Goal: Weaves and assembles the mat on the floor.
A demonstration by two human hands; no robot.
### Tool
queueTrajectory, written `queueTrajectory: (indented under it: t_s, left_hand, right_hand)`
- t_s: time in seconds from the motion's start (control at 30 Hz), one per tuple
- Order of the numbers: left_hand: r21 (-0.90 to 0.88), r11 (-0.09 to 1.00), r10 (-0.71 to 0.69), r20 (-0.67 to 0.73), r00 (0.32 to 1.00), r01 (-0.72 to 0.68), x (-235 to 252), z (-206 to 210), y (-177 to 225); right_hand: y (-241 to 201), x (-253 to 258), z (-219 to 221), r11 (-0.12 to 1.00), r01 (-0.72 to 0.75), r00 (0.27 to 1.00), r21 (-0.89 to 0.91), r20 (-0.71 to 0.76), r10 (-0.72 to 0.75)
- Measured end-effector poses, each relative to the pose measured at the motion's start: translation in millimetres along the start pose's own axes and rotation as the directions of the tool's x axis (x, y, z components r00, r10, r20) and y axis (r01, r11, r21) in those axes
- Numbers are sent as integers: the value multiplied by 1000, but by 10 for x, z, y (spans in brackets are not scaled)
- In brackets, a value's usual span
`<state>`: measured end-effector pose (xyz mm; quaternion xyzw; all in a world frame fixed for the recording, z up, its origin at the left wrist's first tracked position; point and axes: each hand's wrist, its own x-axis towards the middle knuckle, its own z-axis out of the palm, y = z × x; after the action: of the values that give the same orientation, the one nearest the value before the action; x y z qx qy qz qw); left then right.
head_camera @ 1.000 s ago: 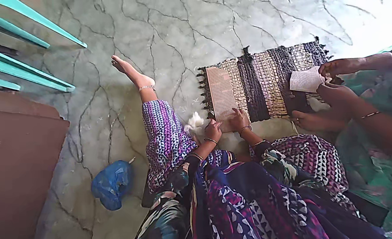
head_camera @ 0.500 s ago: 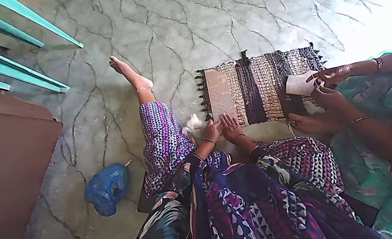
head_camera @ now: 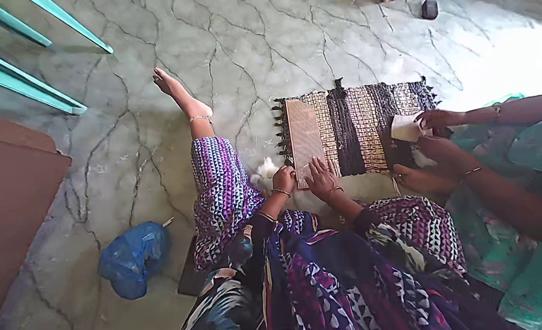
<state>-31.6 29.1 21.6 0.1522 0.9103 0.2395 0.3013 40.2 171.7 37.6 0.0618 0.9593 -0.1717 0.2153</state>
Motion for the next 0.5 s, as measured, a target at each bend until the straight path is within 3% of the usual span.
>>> queueTrajectory:
  t_s: [0.1, 0.23, 0.43, 0.5]
  left_hand:
    - [-20, 1000, -4, -32, 999, 4, 106, -26, 7]
    - [-61, 998, -22, 27, 999, 24, 172, 26, -38]
    - [-72, 997, -31, 151, 988, 42, 122, -45, -63]
    - [-45, 998, -26, 217, 976, 37, 78, -77, -58]
  right_hand:
    - [-72, 373, -30, 999, -11, 998, -44, 59, 14]
    - [-5, 605, 238, 996, -29, 998, -83, 49, 33]
    - [138, 181, 395, 994, -22, 995, -108, 89, 32]
    - [204, -5, 378, 992, 1, 985, -128, 173, 22]
